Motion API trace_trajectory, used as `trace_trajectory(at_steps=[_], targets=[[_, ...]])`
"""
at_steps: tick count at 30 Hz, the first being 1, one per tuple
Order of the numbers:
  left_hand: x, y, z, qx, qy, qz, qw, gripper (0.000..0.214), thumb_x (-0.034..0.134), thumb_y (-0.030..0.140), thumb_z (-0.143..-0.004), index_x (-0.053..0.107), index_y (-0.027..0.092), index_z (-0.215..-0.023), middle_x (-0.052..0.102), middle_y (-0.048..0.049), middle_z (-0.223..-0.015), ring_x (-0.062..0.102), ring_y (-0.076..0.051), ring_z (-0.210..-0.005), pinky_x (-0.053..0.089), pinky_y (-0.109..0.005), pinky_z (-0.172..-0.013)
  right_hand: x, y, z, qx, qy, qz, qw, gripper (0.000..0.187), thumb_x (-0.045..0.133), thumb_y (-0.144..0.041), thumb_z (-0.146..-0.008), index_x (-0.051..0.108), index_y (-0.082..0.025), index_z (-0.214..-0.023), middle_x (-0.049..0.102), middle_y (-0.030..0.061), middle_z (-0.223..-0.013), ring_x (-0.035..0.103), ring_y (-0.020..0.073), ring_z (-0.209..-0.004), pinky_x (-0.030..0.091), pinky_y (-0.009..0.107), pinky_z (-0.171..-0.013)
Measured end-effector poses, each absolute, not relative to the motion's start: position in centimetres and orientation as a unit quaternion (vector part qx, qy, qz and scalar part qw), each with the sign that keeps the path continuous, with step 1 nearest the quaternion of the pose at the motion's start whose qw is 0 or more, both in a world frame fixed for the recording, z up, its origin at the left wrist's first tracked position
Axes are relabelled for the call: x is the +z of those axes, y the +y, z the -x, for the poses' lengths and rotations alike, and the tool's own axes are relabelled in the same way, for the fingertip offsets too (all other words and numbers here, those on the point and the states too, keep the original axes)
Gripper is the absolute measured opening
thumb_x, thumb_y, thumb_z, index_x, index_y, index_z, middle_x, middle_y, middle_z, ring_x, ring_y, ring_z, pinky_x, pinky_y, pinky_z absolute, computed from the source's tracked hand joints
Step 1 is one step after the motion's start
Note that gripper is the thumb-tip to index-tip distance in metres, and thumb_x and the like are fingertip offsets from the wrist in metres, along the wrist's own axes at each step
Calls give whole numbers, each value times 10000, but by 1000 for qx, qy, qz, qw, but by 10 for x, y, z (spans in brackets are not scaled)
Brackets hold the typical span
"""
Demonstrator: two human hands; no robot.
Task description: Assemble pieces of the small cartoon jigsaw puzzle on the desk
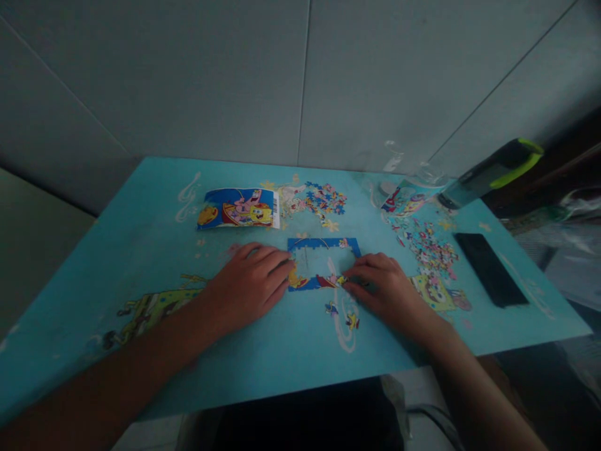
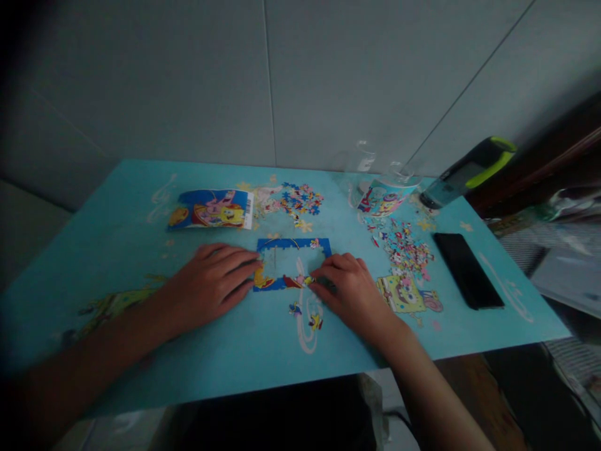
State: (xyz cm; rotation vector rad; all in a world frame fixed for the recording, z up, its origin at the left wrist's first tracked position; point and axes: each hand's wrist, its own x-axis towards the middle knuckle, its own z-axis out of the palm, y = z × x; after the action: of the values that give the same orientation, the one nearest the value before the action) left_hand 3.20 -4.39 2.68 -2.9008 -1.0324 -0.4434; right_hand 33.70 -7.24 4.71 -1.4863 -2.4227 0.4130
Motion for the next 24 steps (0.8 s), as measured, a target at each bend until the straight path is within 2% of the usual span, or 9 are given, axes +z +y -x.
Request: trace_trajectory(at_steps=[5,12,24], targets=[[28,-43,-31,-139,-328,934,20,240,542,247,-1016,673,163,-1199,677,-110,-1272,619,-294,-1134,422,-507,-985,51,-72,-337,170,-824,522,142,65,663,-255,-972,722,-240,-995,727,57,-1022,654,253,-1001,493,420,-903],[27,-44,-31,-139,-329,934,22,243,551,249,-1012,667,163,-1206,671,-117,-1276,616,-298,-1147,421,-508,-986,58,-92,-343,223,-806,526,152,111,628,-250,-991,735,-267,-1017,766,30,-989,693,225,-930,515,405,-884],[26,-43,-32,-148,-324,934,25,245,545,240,-1007,679,164,-1198,680,-116,-1261,626,-300,-1132,430,-503,-958,57,-124,-345,201,-813,535,113,126,641,-283,-982,732,-245,-1062,712,79,-1022,677,250,-953,556,440,-878]])
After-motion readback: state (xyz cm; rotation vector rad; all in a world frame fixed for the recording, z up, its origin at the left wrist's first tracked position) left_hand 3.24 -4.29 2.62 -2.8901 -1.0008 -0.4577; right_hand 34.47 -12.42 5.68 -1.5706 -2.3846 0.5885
